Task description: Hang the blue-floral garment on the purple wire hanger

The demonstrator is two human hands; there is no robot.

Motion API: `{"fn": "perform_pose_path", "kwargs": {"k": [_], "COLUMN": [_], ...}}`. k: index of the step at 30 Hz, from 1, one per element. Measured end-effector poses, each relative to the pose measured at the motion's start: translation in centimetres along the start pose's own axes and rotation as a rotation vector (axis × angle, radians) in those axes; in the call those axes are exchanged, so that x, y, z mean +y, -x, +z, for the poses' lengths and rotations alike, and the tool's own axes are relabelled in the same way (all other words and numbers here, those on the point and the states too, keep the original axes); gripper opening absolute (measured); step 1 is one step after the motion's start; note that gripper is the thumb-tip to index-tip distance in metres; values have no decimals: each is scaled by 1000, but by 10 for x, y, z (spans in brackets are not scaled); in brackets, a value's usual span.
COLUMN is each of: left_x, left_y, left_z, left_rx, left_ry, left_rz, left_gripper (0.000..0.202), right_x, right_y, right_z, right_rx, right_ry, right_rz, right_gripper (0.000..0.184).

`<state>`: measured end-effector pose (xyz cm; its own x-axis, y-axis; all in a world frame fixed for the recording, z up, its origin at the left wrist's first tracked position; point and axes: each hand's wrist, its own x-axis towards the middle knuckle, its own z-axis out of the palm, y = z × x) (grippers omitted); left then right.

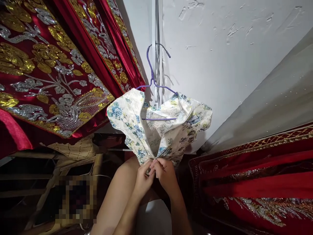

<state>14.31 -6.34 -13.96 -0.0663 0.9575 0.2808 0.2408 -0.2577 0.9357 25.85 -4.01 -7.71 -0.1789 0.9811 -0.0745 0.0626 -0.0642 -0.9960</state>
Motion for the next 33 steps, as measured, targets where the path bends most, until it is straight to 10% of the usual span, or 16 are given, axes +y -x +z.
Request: {"fn": "perform_pose_path", "kwargs": {"k": [6, 11, 19, 23, 27, 33], "left_x": [5, 6, -1, 0, 40, 135], "left_y": [-16, -24, -29, -38, -60, -125], "left_z": [-1, -7, -11, -13, -32, -66], "left_rx": [206, 60, -163, -260, -339, 113], "left_ry": [26, -112, -312, -355, -278, -233], "left_rz": [-3, 72, 85, 55, 80, 513], "left_gripper": [20, 12, 17, 16, 11, 31], "right_x": [-14, -10, -140, -159, -142, -140], "right_y": [-10, -15, -74, -78, -69, -56], "right_z": [-6, 2, -9, -2, -2, -10], "right_rx": [-165, -57, 98, 100, 105, 64], "right_ry": [113, -47, -138, -169, -132, -25], "right_rz": [31, 52, -249, -328, -373, -536], "right_gripper": [26, 25, 25, 25, 25, 30]}}
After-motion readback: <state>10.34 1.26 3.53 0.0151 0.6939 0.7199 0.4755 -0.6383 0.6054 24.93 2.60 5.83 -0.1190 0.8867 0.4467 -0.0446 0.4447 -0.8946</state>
